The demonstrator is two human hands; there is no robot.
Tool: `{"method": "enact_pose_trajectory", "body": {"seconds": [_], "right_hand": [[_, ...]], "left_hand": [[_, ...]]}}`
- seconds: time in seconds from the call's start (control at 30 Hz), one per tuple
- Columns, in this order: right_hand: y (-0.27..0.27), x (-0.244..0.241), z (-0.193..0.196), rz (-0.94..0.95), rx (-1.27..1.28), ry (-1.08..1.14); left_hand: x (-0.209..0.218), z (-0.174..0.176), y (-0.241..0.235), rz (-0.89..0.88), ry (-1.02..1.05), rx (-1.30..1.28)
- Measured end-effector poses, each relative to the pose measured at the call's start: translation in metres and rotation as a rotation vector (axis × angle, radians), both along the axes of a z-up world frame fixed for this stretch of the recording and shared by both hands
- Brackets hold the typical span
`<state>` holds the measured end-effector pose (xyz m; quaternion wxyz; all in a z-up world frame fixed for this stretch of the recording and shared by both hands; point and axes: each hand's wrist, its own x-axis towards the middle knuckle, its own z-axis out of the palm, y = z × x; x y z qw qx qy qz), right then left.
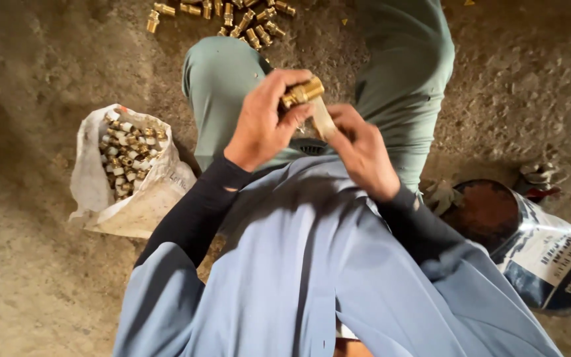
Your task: Applying white PTFE sealant tape to the threaded ends of brass plumbing fittings.
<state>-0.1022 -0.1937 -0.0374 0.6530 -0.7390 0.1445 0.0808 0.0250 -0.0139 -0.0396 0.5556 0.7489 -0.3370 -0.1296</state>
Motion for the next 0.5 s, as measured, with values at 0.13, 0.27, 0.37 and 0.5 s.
{"method": "enact_pose_trajectory", "body": {"seconds": [0.13,0.27,0.37,0.5], "right_hand": [[0.005,0.015,0.071,-0.160,0.310,-0.234],[0.005,0.015,0.016,-0.217,0.170,-0.087],[0.016,-0.006,-0.004,-0.106,0.082,0.009],[0.017,0.011,0.080,-0.138,0.118,-0.229]], "left_hand": [[-0.007,0.014,0.004,-0.102,-0.063,0.040],[-0.023,0.027,0.004,-0.286,-0.017,0.118],[-0.009,0.026,0.009,-0.163,-0.144,0.082],[-0.022,-0.010,0.015,-0.034,-0.138,0.145]]}}
